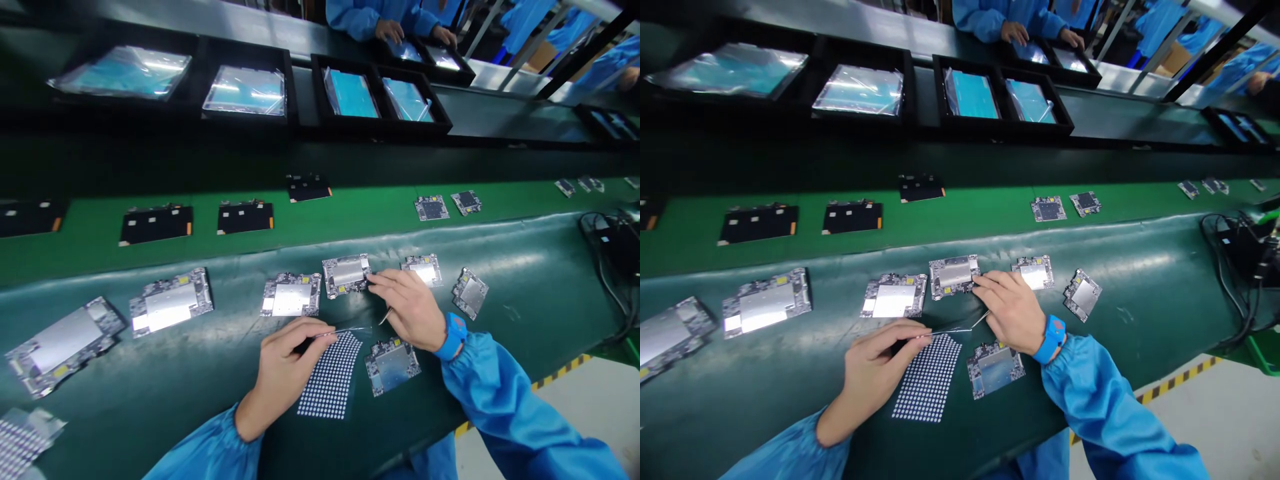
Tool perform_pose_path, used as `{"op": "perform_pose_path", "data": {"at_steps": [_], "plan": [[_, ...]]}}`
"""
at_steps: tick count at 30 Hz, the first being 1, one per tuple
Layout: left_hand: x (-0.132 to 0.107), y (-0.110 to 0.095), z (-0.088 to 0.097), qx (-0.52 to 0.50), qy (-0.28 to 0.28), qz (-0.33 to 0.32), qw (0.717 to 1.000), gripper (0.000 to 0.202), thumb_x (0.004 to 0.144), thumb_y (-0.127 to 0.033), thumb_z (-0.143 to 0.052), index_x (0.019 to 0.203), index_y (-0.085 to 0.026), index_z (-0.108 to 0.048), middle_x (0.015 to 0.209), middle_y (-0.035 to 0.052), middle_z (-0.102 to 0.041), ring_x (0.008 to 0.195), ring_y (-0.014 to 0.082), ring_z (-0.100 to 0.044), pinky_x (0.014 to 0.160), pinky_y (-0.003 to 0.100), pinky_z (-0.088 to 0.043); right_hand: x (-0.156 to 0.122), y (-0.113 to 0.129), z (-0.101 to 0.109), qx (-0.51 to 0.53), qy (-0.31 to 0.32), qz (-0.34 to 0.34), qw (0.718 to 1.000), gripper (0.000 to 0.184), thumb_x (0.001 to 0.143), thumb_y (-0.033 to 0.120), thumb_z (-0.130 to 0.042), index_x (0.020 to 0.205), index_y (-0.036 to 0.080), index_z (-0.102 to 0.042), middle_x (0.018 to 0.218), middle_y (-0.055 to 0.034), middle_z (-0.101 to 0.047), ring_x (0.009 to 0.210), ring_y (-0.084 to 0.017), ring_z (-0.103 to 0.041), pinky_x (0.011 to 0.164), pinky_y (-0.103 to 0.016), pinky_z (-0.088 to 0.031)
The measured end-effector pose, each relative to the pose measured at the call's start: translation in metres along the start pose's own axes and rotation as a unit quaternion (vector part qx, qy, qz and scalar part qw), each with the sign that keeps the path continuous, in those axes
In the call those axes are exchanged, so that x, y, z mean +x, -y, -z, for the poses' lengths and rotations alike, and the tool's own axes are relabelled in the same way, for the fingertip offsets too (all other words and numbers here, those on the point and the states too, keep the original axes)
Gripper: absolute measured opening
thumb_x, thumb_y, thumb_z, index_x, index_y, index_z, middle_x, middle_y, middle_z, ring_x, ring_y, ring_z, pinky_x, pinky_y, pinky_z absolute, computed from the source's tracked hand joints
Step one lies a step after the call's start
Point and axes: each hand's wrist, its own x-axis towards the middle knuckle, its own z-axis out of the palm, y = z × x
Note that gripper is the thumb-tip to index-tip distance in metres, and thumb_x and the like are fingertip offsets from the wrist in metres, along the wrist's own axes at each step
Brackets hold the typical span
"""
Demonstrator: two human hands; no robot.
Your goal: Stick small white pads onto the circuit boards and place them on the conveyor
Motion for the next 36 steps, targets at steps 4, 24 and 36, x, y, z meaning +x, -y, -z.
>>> {"op": "perform_pose_path", "data": {"at_steps": [4, 24, 36], "plan": [[-0.001, 0.000, 0.000, 0.010, 0.002, 0.010, 1.000, 0.009, 0.085, -0.015, -0.073, 0.081, -0.021, -0.078, 0.077, 0.0002, -0.079, 0.070, 0.0153, -0.075, 0.066, 0.025, -0.064, -0.002, 0.001, -0.008, -0.132, 0.062, 0.041, 0.989, 0.032, 0.086, 0.009, -0.053, 0.115, 0.012, -0.067, 0.138, -0.0158, -0.065, 0.126, -0.035, -0.055, 0.099, -0.056, -0.046], [-0.002, 0.003, -0.002, -0.011, -0.002, 0.009, 1.000, 0.009, 0.086, -0.015, -0.073, 0.081, -0.021, -0.077, 0.076, -0.0001, -0.078, 0.068, 0.0134, -0.074, 0.066, 0.022, -0.062, 0.063, -0.042, -0.008, -0.293, 0.100, -0.063, 0.949, 0.035, 0.103, 0.028, -0.048, 0.136, 0.027, -0.062, 0.095, -0.0107, -0.062, 0.083, -0.024, -0.054, 0.058, -0.031, -0.038], [-0.002, 0.002, -0.005, -0.035, 0.000, 0.019, 0.999, 0.011, 0.085, -0.012, -0.073, 0.080, -0.021, -0.077, 0.076, 0.0006, -0.078, 0.067, 0.0145, -0.074, 0.065, 0.023, -0.062, 0.207, -0.111, -0.014, -0.215, 0.113, -0.085, 0.966, 0.045, 0.094, 0.031, -0.063, 0.139, 0.029, -0.059, 0.146, -0.0058, -0.058, 0.107, -0.028, -0.067, 0.083, -0.037, -0.051]]}}
